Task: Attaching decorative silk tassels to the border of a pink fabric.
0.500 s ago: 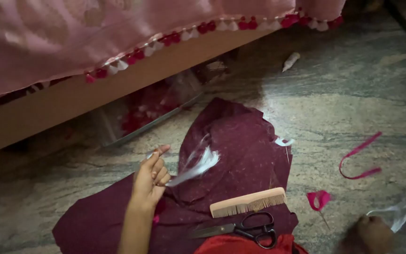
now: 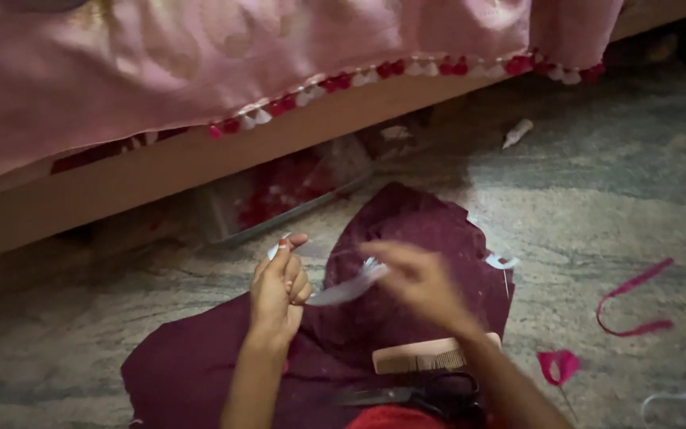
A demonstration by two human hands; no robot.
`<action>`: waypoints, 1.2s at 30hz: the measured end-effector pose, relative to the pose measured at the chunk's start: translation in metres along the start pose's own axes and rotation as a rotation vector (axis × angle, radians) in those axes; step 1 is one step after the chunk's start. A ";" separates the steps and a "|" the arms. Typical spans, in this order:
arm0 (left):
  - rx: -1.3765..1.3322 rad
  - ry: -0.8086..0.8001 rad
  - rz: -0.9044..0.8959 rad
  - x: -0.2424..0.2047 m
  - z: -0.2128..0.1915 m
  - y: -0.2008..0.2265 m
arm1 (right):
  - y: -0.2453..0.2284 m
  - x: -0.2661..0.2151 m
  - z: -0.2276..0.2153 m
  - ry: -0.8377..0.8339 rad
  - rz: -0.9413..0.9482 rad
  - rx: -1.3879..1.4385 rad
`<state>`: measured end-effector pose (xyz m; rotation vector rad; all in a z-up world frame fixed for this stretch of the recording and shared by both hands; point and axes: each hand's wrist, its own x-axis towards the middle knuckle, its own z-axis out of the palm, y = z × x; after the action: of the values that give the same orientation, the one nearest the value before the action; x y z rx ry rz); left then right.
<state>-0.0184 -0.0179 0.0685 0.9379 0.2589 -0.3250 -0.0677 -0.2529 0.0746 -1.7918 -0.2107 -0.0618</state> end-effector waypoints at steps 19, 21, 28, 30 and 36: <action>-0.277 0.305 0.336 -0.061 -0.222 0.043 | 0.102 -0.007 0.098 -0.452 0.553 0.274; -0.384 0.237 0.365 -0.074 -0.250 0.036 | 0.088 -0.006 0.109 -0.491 0.545 0.166; -0.409 0.279 0.461 -0.114 -0.357 -0.004 | 0.087 -0.003 0.148 -0.545 0.411 0.033; -0.400 0.370 0.397 -0.119 -0.387 -0.018 | 0.069 -0.003 0.148 -0.550 0.340 -0.066; 1.163 1.137 0.039 -0.147 -0.541 -0.026 | 0.061 0.006 0.118 -0.460 0.544 -0.154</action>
<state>-0.2047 0.4352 -0.2054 2.2285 1.1625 0.1905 -0.0600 -0.1512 -0.0101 -1.9412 -0.0378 0.7433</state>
